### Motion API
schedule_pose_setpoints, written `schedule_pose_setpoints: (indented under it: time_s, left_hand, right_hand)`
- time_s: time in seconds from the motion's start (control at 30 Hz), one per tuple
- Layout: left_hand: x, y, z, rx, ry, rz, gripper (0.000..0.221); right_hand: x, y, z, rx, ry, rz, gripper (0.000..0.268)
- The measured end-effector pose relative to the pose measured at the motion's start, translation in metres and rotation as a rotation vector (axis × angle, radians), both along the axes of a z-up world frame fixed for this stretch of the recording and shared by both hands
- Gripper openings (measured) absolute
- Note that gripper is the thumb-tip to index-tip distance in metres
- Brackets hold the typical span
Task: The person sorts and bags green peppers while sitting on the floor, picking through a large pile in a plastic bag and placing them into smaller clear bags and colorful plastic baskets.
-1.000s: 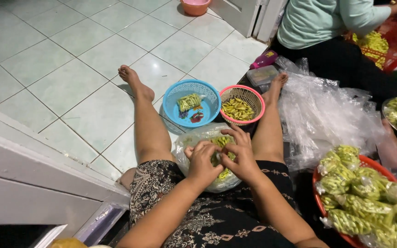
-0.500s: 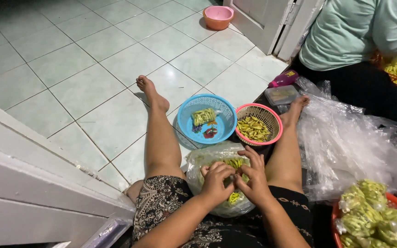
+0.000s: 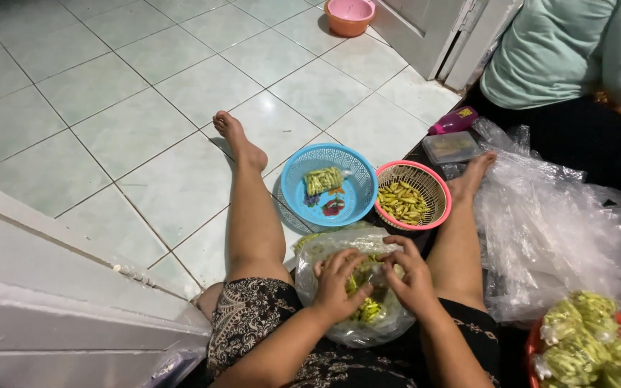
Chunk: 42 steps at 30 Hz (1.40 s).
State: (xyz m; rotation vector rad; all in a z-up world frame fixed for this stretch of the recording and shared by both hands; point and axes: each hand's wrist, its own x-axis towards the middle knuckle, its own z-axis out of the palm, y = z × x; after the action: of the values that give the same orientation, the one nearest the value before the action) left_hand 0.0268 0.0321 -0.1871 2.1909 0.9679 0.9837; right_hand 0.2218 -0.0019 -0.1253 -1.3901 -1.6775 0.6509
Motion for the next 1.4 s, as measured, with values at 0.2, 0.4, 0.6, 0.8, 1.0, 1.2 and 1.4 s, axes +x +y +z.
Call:
schedule_pose_setpoints:
  time_s: [0.2,0.4,0.6,0.8,1.0,1.2,1.4]
  left_hand:
    - [-0.036,0.054,-0.071,0.325,-0.204,0.459,0.058]
    - [-0.048,0.064,-0.054,0.399,-0.336,0.566,0.030]
    - [-0.042,0.065,-0.047,0.290,-0.459,0.532,0.018]
    - [-0.043,0.063,-0.039,0.206,-0.475,0.544,0.013]
    - [-0.038,0.068,-0.058,0.087,-0.470,0.545,0.011]
    - [-0.034,0.075,-0.080,0.162,-0.465,0.490,0.012]
    - [-0.032,0.064,-0.066,0.078,0.171,0.537,0.079]
  right_hand:
    - [0.034,0.042,-0.014,0.155,0.118,-0.176,0.017]
    - [0.022,0.133,-0.016,0.191,0.585,-0.307,0.020]
    - [0.012,0.228,-0.082,0.083,0.476,-0.392,0.020]
    - [0.006,0.269,-0.145,0.212,0.006,-0.336,0.018]
    - [-0.010,0.209,-0.109,-0.098,0.195,-0.031,0.020]
    - [0.011,0.092,-0.089,-0.123,0.064,0.000,0.010]
    - [0.002,0.007,-0.133,-0.502,0.044,0.285,0.022]
